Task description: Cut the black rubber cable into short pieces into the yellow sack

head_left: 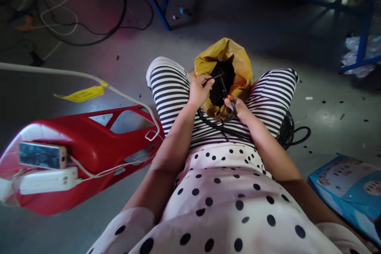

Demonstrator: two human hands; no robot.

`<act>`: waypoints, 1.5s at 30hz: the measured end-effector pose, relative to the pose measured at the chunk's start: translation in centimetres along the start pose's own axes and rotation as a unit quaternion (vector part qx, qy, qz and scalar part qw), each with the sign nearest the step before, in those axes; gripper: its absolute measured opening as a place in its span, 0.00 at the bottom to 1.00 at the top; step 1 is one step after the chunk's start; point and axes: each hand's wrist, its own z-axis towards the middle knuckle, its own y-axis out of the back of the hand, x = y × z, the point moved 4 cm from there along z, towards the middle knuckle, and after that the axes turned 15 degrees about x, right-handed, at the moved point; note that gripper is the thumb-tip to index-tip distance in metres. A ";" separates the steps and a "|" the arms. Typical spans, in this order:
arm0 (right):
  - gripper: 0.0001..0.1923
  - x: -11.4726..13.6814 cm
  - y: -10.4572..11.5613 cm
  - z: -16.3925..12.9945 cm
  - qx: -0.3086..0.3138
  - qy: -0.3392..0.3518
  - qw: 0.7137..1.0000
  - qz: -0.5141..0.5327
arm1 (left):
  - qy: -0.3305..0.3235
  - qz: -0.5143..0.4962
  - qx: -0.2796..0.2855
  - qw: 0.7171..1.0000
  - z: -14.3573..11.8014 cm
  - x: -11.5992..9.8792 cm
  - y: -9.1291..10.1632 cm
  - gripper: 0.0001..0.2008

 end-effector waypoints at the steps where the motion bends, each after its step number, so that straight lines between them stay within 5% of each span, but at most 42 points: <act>1: 0.44 -0.1 0.0 0.0 0.001 -0.002 1.000 0.002 | 0.000 -0.002 0.005 1.000 0.0 0.1 -0.1 0.05; 20: 0.43 0.0 -0.2 -0.8 0.019 0.018 0.999 0.022 | 0.019 -0.033 -0.003 0.999 -1.0 1.3 0.1 0.07; 31: 0.42 0.2 0.0 -1.4 0.063 0.037 0.996 0.047 | 0.027 -0.049 -0.002 0.998 -1.3 0.5 0.3 0.08; 45: 0.44 0.2 -0.2 -1.4 0.044 0.022 0.998 0.028 | 0.005 -0.024 0.002 1.000 -1.3 0.2 -0.1 0.07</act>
